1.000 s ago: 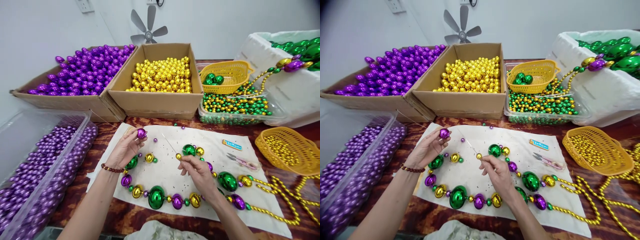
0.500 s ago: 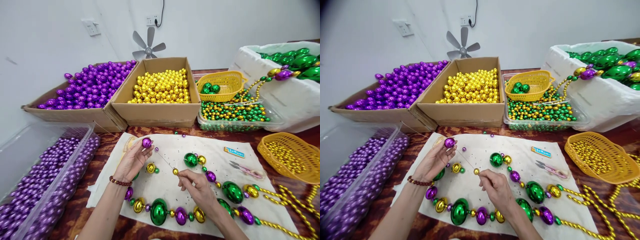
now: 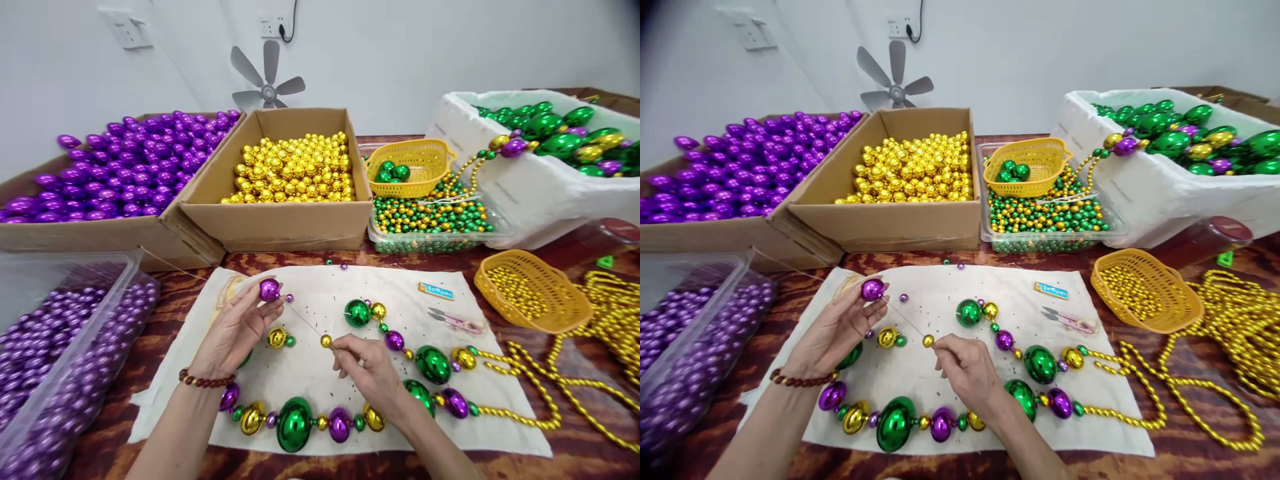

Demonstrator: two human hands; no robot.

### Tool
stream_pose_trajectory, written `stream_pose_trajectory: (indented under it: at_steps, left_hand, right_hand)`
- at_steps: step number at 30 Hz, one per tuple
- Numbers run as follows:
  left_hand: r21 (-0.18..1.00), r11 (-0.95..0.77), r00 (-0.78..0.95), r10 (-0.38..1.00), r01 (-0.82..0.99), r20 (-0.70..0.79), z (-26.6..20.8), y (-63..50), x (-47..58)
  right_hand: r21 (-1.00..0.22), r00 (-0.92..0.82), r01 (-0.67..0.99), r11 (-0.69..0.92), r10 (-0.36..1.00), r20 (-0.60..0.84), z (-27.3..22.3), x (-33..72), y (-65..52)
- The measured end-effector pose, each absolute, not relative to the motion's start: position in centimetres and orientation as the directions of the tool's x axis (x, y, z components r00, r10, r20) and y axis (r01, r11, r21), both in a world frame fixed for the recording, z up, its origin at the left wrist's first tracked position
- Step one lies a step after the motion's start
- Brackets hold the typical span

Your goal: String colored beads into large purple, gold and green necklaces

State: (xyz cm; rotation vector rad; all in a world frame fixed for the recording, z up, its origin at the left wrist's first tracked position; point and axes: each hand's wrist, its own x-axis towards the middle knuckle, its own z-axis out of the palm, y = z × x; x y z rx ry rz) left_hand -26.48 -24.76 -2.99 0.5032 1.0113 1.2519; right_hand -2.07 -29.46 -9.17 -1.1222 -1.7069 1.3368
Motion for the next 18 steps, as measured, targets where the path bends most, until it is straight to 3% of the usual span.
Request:
stream_pose_trajectory:
  at_steps: [18]
  left_hand:
    - [0.856,0.305,0.033,0.947,-0.418,-0.321,-2.2,-25.6,-25.4]
  right_hand:
    - [-0.984,-0.369,0.158,0.088,0.929,0.023,-8.6,-3.3,-29.2]
